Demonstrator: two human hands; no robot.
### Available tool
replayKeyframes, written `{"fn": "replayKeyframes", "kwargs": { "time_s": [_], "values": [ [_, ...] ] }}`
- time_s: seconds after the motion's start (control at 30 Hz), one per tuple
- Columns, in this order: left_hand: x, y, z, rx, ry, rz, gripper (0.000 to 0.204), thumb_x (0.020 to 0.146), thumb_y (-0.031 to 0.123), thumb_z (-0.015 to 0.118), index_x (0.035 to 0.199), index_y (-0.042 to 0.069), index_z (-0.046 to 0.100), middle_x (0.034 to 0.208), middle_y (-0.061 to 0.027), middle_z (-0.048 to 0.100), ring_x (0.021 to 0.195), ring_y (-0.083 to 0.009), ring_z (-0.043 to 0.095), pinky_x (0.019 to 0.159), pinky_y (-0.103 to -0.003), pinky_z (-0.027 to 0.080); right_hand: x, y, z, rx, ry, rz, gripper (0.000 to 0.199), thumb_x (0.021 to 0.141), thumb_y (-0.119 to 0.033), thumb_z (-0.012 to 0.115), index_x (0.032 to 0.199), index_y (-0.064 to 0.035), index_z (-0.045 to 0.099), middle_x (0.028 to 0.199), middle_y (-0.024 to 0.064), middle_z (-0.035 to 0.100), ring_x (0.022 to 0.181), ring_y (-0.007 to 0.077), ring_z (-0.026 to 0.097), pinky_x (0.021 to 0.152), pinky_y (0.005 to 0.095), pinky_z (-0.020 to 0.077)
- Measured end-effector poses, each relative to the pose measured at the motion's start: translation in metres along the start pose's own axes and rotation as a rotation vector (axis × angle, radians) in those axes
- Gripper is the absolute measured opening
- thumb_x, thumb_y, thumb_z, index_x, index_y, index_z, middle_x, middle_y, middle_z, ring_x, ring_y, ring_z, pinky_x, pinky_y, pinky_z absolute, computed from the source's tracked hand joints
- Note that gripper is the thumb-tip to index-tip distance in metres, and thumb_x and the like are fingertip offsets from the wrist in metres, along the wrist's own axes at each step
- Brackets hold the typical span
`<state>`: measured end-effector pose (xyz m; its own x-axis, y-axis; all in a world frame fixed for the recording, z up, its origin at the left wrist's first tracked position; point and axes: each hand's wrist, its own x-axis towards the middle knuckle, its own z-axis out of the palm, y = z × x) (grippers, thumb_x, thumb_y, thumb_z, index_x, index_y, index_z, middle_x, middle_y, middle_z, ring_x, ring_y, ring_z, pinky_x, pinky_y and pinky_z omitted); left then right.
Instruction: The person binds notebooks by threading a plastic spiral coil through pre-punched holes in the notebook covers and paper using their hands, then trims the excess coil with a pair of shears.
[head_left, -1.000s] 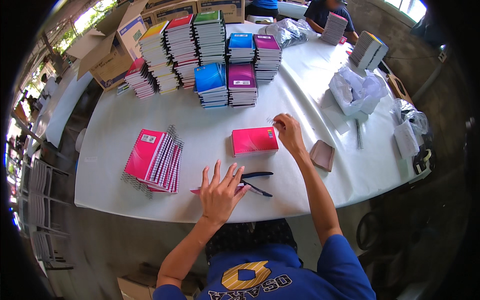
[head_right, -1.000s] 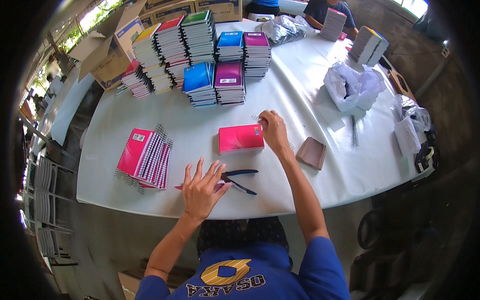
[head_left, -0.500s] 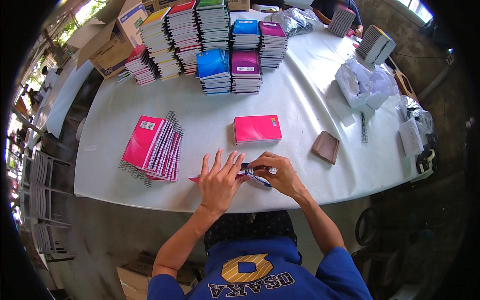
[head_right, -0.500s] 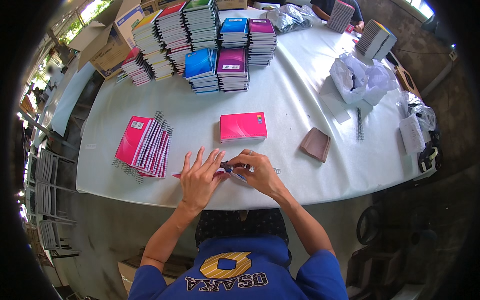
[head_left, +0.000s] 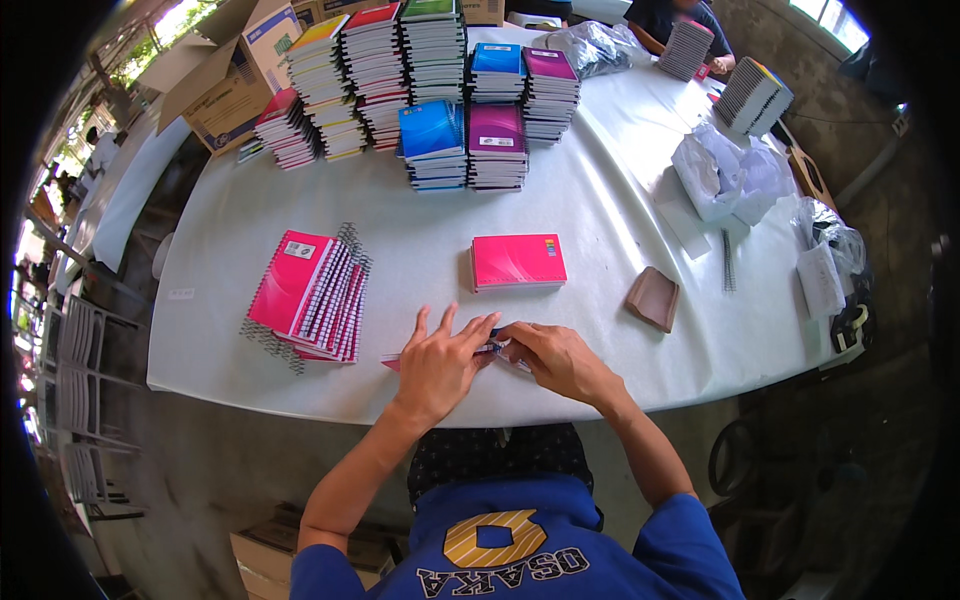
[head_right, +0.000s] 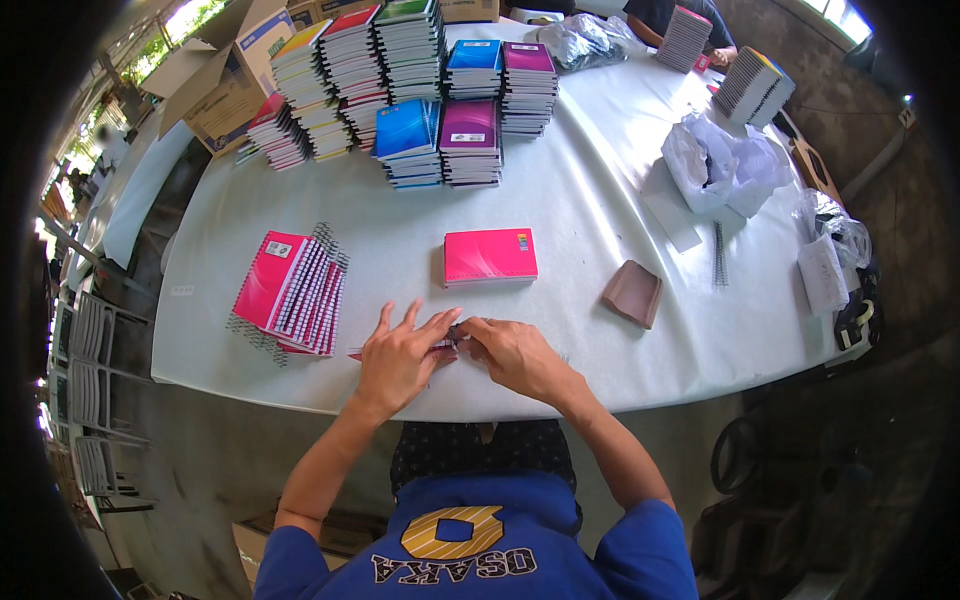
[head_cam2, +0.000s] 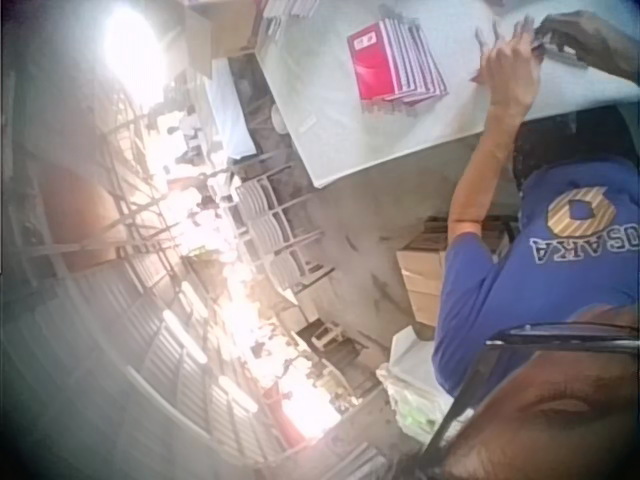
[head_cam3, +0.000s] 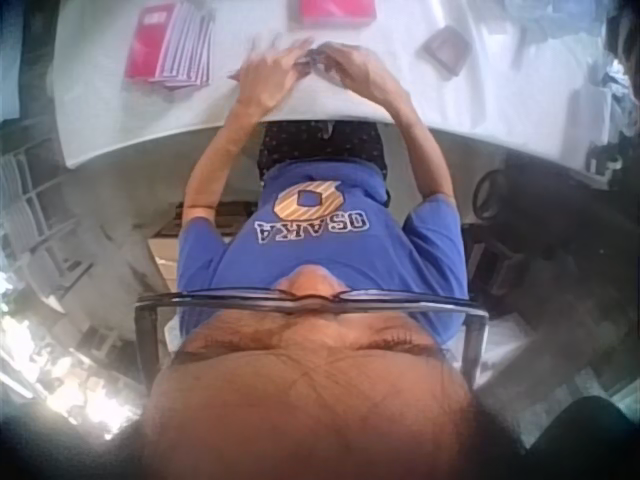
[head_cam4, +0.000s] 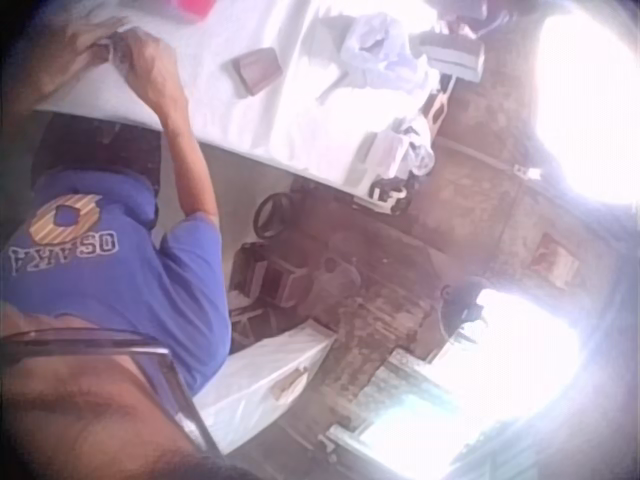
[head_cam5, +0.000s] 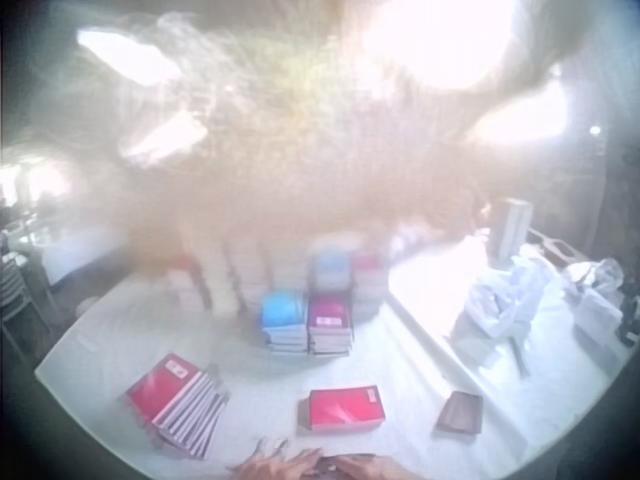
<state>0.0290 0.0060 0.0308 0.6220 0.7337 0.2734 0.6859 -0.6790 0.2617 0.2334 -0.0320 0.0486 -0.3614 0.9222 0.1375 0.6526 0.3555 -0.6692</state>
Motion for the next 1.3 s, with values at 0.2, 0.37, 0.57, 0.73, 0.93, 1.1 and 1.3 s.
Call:
{"fn": "replayKeyframes", "kwargs": {
  "time_s": [0.2,0.37,0.57,0.73,0.93,1.1,1.3],
  "values": [
    [0.003,-0.003,-0.008,-0.181,-0.112,-0.057,0.046,0.089,0.030,0.067,0.134,0.027,0.058,0.110,-0.0034,0.071,0.089,-0.0286,0.070,0.078,-0.043,0.056,0.003,-0.002,0.006,-0.264,0.108,-0.163,0.024,0.085,-0.006,0.065,0.107,-0.0020,0.055,0.098,0.0129,0.058,0.093,0.0313,0.060,0.081,0.0422,0.0495],
    [0.007,-0.005,-0.013,-0.180,-0.236,-0.111,0.043,0.089,0.030,0.067,0.131,0.029,0.060,0.096,-0.0050,0.073,0.078,-0.0291,0.070,0.067,-0.045,0.056,0.009,-0.009,0.004,-0.247,0.116,-0.220,0.020,0.085,-0.004,0.063,0.103,-0.0026,0.055,0.097,0.0113,0.057,0.093,0.0281,0.058,0.081,0.0411,0.0463],
    [0.007,-0.007,-0.010,-0.237,-0.211,-0.097,0.043,0.090,0.031,0.065,0.133,0.025,0.059,0.085,-0.0095,0.072,0.076,-0.0321,0.069,0.066,-0.046,0.054,0.002,0.000,0.017,-0.270,0.171,-0.187,0.022,0.084,-0.002,0.062,0.105,-0.0036,0.058,0.096,0.0102,0.059,0.094,0.0268,0.057,0.081,0.0384,0.0432],
    [0.009,-0.010,-0.009,-0.246,-0.224,-0.126,0.047,0.090,0.029,0.066,0.136,0.024,0.057,0.084,-0.0115,0.071,0.076,-0.0347,0.069,0.067,-0.047,0.054,0.007,0.008,0.008,-0.256,-0.079,-0.161,0.028,0.081,0.004,0.059,0.108,-0.0019,0.057,0.098,0.0116,0.059,0.094,0.0290,0.060,0.081,0.0411,0.0470],
    [0.008,-0.011,-0.010,-0.263,-0.248,-0.136,0.045,0.090,0.027,0.065,0.135,0.025,0.058,0.084,-0.0121,0.071,0.077,-0.0348,0.069,0.068,-0.047,0.054,0.007,-0.003,0.013,-0.308,0.087,-0.187,0.023,0.084,0.001,0.058,0.106,-0.0007,0.056,0.098,0.0125,0.060,0.091,0.0304,0.061,0.079,0.0429,0.0490],
    [0.010,-0.010,-0.013,-0.262,-0.258,-0.123,0.041,0.090,0.026,0.066,0.130,0.024,0.061,0.084,-0.0122,0.071,0.078,-0.0338,0.069,0.070,-0.046,0.054,0.010,-0.001,0.011,-0.292,0.072,-0.235,0.022,0.085,-0.004,0.060,0.107,-0.0002,0.058,0.097,0.0123,0.060,0.088,0.0289,0.062,0.076,0.0428,0.0510],
    [0.007,-0.013,-0.014,-0.252,-0.284,-0.124,0.037,0.089,0.028,0.067,0.125,0.020,0.065,0.095,-0.0102,0.072,0.082,-0.0323,0.069,0.073,-0.044,0.054,0.023,0.026,-0.003,0.062,-0.091,0.025,0.017,0.084,-0.008,0.065,0.100,-0.0019,0.064,0.096,0.0115,0.062,0.089,0.0297,0.063,0.076,0.0420,0.0521]
  ]
}}
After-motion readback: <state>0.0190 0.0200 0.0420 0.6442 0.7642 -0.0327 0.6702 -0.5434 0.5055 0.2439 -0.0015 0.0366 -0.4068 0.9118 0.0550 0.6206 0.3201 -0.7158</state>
